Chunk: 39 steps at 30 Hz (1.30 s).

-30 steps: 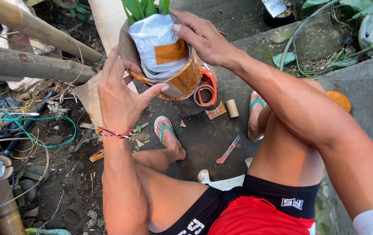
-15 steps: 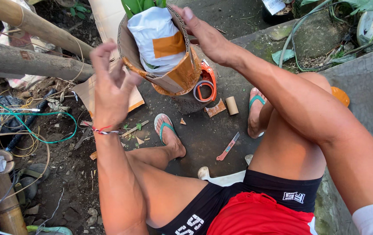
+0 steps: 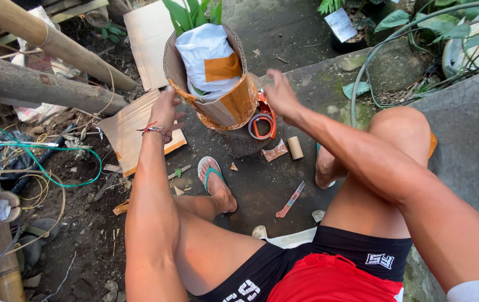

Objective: The person folds a flat piece of cardboard into a cylindrical shape, secures it with orange tape using a handheld dispenser, and trims excess tape with a utility knife. They then place the finished container over a wrapped plant pot.

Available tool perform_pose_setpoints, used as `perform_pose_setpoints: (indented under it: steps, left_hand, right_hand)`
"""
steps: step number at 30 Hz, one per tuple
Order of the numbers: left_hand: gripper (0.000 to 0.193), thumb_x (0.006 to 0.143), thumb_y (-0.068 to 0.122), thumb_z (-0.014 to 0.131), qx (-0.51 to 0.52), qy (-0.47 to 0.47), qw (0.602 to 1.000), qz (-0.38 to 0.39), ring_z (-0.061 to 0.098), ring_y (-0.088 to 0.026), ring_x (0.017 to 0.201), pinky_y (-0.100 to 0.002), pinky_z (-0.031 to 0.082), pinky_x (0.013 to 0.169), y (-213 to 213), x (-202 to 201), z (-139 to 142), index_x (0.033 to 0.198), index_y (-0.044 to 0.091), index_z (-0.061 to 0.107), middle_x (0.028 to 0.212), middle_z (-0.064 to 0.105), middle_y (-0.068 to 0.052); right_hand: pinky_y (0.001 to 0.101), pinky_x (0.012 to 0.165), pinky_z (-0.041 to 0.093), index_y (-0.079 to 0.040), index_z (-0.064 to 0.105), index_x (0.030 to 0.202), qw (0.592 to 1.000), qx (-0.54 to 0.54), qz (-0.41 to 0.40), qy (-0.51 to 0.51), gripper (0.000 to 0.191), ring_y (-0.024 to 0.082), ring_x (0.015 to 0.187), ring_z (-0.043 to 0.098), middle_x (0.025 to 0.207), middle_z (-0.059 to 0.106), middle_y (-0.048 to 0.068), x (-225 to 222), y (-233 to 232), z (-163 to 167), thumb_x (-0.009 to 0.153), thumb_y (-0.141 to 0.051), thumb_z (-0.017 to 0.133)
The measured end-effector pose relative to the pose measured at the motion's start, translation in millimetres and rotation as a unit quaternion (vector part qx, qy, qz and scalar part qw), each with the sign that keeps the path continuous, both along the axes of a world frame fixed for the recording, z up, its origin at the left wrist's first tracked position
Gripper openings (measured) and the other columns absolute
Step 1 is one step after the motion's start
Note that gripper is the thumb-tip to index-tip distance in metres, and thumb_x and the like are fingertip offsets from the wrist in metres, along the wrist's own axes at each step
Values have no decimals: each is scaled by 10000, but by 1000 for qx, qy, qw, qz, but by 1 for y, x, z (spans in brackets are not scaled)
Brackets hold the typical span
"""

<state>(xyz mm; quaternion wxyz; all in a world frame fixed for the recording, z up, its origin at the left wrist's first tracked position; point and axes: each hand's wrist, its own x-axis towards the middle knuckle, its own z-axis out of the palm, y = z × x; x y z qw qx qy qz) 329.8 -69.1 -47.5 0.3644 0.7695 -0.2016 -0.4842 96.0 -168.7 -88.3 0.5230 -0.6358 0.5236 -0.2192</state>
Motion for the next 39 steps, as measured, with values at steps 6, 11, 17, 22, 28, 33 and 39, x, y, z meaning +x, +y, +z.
perform_pose_setpoints:
  steps: [6, 11, 17, 22, 28, 33, 39]
  left_hand:
    - [477, 1004, 172, 333, 30, 48, 993, -102, 686, -389, 1078, -499, 600, 876, -4, -26, 1, 1471, 164, 434, 1425, 557, -116]
    - [340, 1029, 85, 392, -7, -21, 993, -115, 765, -297, 979, -403, 673, 747, -6, -41, -3, 1279, 13, 610, 1238, 728, -149]
    - [258, 1025, 81, 456, -47, 20, 994, -95, 754, -296, 972, -430, 662, 745, -4, -39, -21, 1210, 1, 617, 1198, 719, -156]
    - [301, 1059, 101, 351, -60, 54, 995, -63, 756, -356, 970, -430, 619, 778, 3, -43, -46, 1300, -20, 484, 1199, 692, -222]
    - [354, 1034, 62, 347, -47, 237, 969, 52, 751, -376, 985, -432, 653, 814, 19, -85, -79, 1380, 10, 402, 1175, 690, -292]
    - [418, 1018, 123, 448, 10, 253, 967, -27, 753, -381, 1007, -437, 629, 818, 27, -106, -84, 1416, 16, 380, 1121, 700, -269]
    - [562, 987, 501, 606, 167, -249, 874, -382, 699, -394, 1058, -465, 570, 888, 23, -69, -59, 1176, -26, 661, 1093, 703, -270]
  right_hand:
    - [437, 1098, 432, -70, 391, 1519, 977, 40, 129, 167, 793, 353, 1305, 560, 1401, 572, 237, -15, 20, -3, 839, -294, 733]
    - [457, 1043, 443, -122, 483, 1450, 971, -60, 126, 194, 749, 404, 1244, 548, 1314, 575, 227, -23, 23, -12, 804, -311, 811]
    - [435, 1007, 493, -78, 635, 1274, 985, -106, 49, 127, 617, 374, 1183, 605, 1177, 658, 211, -35, 27, -40, 708, -209, 845]
    - [412, 882, 561, -78, 692, 1208, 992, -80, -32, 91, 502, 285, 983, 735, 1073, 756, 160, -69, 8, -63, 741, -220, 809]
    - [399, 602, 643, -67, 733, 1142, 980, 95, -119, 127, 383, 238, 796, 756, 1027, 753, 105, -122, -10, -85, 784, -189, 787]
    - [398, 569, 589, -30, 742, 1124, 960, 118, -153, 203, 356, 243, 717, 747, 1007, 747, 145, -142, -12, -104, 802, -174, 794]
    - [420, 524, 580, -5, 667, 1196, 960, 125, -198, 155, 484, 266, 721, 730, 1039, 717, 149, -143, -14, -108, 771, -175, 827]
